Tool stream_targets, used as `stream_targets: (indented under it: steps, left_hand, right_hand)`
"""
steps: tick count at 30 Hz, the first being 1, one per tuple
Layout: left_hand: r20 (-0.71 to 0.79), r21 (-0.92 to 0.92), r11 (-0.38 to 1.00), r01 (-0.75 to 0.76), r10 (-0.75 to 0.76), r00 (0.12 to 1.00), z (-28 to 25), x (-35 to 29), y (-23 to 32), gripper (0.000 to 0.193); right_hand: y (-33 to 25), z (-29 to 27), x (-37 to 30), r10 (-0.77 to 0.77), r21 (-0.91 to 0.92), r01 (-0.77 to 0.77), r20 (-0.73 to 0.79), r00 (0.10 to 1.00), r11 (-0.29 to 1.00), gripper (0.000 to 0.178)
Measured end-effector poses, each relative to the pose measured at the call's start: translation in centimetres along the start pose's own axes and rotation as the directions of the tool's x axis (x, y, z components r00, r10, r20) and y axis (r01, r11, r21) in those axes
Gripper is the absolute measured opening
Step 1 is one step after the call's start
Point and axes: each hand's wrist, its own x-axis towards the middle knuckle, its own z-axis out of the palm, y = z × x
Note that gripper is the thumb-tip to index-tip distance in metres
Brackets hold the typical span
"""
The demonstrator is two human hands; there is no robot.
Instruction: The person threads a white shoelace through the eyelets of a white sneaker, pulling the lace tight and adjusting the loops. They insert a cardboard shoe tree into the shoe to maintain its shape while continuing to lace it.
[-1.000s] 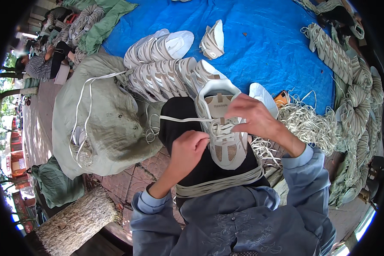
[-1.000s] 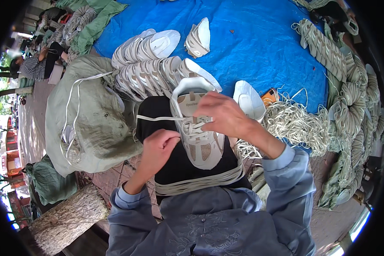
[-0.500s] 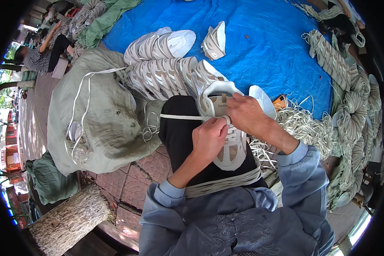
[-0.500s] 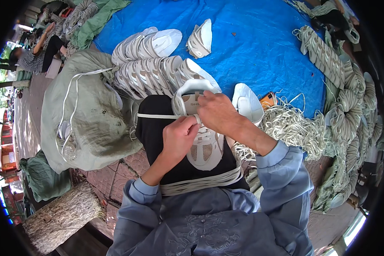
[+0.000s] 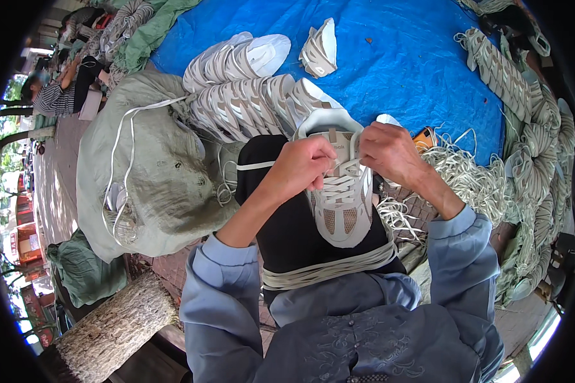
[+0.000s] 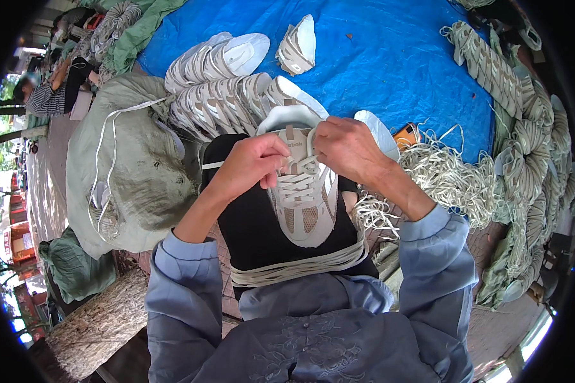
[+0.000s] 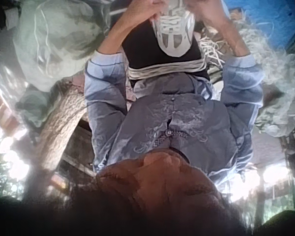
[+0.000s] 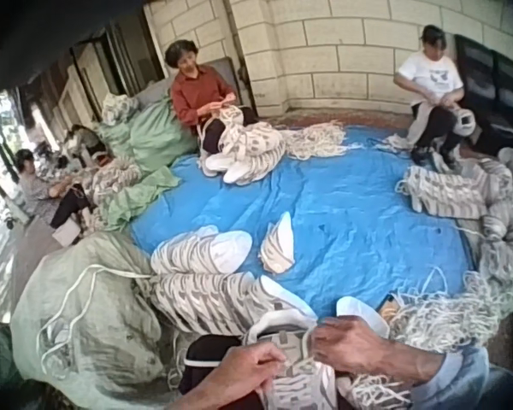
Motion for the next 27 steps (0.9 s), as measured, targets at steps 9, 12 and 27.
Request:
stream_targets:
  steps: [9, 12, 27]
  left_hand:
    - [0.082, -0.035, 0.999, 0.007, -0.004, 0.997, -0.2, 0.0, 0.6, 0.016]
    - [0.055, -0.002, 1.0, 0.005, -0.005, 0.998, -0.2, -0.4, 0.2, 0.014]
    - [0.035, 0.967, 0.172, -0.185, 0.634, 0.773, 2.2, -1.1, -2.4, 0.013]
  right_hand:
    - [1.2, 0.0, -1.2, 0.099, 0.157, -0.11, 0.074, 0.992, 0.982, 0.009]
    - [2.4, -1.1, -1.3, 0.031, 0.029, -0.032, 0.048, 0.998, 0.999, 0.007]
    - [2.9, -2.7, -2.3, 0.042, -0.013, -0.045, -0.144, 0.989, 0.999, 0.022]
